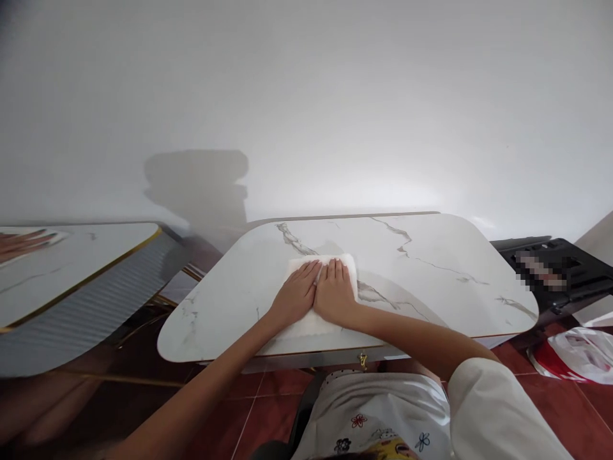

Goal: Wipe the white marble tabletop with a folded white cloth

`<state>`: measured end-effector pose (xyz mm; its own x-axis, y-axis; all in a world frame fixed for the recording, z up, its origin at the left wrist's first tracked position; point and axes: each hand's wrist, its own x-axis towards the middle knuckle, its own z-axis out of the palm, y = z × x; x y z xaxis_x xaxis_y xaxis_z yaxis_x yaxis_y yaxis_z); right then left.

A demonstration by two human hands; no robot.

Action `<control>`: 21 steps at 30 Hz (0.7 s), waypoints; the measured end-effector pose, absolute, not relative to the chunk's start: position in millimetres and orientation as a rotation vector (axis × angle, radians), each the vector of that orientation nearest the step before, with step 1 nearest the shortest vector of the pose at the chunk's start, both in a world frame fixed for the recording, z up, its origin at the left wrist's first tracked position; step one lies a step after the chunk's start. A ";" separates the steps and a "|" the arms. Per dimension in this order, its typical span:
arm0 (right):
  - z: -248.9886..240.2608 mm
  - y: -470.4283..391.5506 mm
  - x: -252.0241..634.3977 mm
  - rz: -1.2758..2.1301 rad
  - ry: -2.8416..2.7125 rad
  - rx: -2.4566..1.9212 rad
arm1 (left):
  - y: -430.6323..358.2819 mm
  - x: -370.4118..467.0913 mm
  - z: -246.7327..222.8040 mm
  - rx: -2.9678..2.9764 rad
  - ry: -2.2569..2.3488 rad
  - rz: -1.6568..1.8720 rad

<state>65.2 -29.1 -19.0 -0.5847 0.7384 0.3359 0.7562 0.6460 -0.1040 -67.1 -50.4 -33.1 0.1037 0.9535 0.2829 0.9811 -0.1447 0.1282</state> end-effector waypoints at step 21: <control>-13.6 137.3 26.8 0.010 -2.435 -1.342 | 132.0 -102.1 -24.6 -2.312 -1.896 -0.613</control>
